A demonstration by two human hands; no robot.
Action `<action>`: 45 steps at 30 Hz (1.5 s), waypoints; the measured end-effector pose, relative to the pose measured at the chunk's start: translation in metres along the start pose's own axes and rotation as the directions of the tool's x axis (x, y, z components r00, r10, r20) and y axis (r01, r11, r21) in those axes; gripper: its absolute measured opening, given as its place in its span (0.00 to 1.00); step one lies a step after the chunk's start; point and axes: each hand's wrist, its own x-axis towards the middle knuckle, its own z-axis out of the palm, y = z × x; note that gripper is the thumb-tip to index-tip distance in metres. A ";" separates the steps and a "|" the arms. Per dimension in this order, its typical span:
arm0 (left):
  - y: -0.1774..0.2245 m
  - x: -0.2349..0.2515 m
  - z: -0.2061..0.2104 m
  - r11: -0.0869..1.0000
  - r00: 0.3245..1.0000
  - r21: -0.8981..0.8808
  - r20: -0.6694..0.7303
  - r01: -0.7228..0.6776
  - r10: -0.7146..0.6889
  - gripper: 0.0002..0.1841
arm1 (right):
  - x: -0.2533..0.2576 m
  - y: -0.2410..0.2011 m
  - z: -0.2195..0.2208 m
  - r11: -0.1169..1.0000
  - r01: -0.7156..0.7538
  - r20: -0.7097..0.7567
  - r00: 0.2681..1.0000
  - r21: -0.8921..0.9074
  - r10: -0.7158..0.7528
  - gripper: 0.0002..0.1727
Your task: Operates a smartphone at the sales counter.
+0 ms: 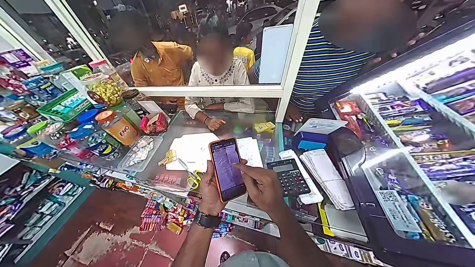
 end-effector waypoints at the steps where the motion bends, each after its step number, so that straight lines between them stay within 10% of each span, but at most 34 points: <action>1: 0.000 0.000 0.000 1.000 1.000 0.002 -0.004 -0.002 0.002 0.35 | 0.000 0.000 0.000 1.000 -0.005 0.005 1.000 0.001 0.005 0.19; 45: -0.017 0.016 0.000 0.998 0.999 0.058 -0.028 0.035 -0.034 0.39 | -0.007 0.006 -0.004 0.983 0.033 -0.039 0.998 -0.179 -0.040 0.19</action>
